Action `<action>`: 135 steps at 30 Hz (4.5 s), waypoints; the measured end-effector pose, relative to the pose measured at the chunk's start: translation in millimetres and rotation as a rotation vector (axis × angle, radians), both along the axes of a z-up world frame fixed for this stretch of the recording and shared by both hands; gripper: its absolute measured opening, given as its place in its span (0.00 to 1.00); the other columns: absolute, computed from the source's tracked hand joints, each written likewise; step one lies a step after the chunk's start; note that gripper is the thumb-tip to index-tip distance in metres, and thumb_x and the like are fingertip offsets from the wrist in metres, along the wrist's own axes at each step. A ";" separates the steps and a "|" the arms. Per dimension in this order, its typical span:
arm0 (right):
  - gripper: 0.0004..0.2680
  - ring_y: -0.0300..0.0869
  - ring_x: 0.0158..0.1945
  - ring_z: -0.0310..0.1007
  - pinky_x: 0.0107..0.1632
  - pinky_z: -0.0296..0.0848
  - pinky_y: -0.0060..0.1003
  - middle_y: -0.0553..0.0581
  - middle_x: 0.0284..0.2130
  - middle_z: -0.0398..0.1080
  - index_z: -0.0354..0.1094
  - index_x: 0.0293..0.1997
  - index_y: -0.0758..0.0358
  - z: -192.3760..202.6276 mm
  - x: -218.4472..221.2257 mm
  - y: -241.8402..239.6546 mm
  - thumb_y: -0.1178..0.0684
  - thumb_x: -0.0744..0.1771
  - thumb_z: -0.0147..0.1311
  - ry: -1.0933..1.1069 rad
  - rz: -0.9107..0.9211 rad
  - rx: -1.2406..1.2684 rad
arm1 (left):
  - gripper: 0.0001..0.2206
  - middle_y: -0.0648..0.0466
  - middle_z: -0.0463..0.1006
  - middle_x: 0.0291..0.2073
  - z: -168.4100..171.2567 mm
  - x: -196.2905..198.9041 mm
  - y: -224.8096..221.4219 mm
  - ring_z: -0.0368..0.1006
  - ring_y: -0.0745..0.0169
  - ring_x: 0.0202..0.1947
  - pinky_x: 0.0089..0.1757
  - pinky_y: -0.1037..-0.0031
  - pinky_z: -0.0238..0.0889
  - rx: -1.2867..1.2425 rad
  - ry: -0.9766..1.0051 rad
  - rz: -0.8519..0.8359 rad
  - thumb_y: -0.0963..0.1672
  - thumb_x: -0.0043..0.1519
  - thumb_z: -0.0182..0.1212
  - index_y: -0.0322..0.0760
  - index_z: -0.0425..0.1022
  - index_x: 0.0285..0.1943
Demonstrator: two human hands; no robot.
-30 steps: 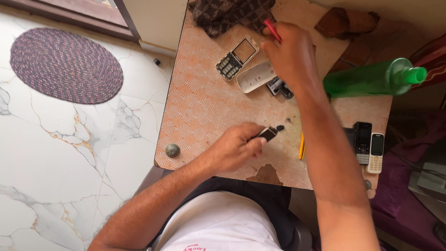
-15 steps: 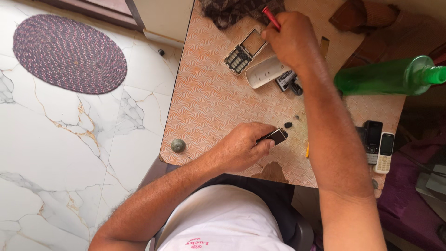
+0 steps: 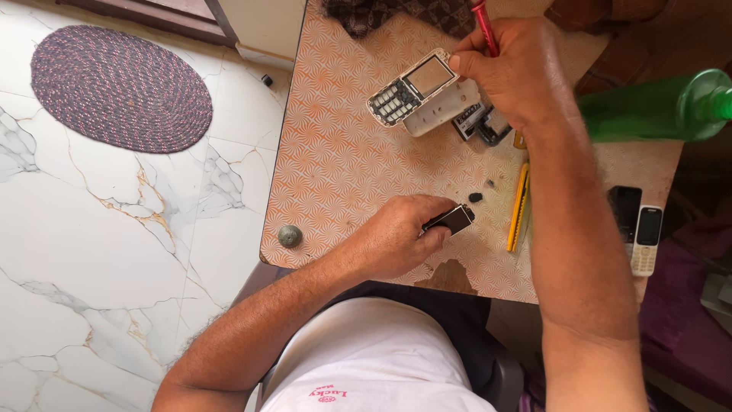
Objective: The person cleans the internal components and screen of a mobile phone using a toothbrush dipped in liquid, then uses a screwdriver on the device.
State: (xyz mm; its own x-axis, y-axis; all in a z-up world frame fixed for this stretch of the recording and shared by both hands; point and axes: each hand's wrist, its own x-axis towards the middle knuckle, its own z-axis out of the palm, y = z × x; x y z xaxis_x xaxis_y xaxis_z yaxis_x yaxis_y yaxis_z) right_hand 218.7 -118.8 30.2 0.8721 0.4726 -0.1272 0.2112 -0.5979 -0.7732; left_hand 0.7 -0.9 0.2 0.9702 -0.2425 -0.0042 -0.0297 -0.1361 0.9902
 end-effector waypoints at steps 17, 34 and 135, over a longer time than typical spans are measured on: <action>0.05 0.31 0.25 0.68 0.28 0.66 0.28 0.50 0.27 0.74 0.79 0.41 0.62 37.8 -39.3 -16.1 0.57 0.65 0.68 -0.003 -0.142 -0.171 | 0.13 0.39 0.80 0.39 -0.2 0.6 0.9 0.77 0.39 0.43 0.45 0.56 0.71 0.029 -0.021 -0.031 0.40 0.59 0.57 0.29 0.76 0.52; 0.03 0.36 0.27 0.69 0.33 0.64 0.28 0.55 0.29 0.73 0.72 0.42 0.71 -13.2 -68.7 -116.6 0.66 0.71 0.63 -0.042 0.011 0.345 | 0.14 0.39 0.80 0.46 -19.1 1.6 -4.1 0.77 0.39 0.50 0.50 0.56 0.72 0.027 -0.105 -0.050 0.39 0.61 0.58 0.27 0.73 0.56; 0.02 0.32 0.33 0.76 0.38 0.75 0.24 0.54 0.33 0.77 0.75 0.44 0.72 -32.7 -80.6 -113.2 0.68 0.71 0.63 -0.012 -0.111 0.555 | 0.31 0.49 0.76 0.52 6.2 -1.1 40.6 0.76 0.72 0.28 0.30 0.82 0.72 0.041 -0.145 0.386 0.38 0.58 0.73 0.30 0.62 0.70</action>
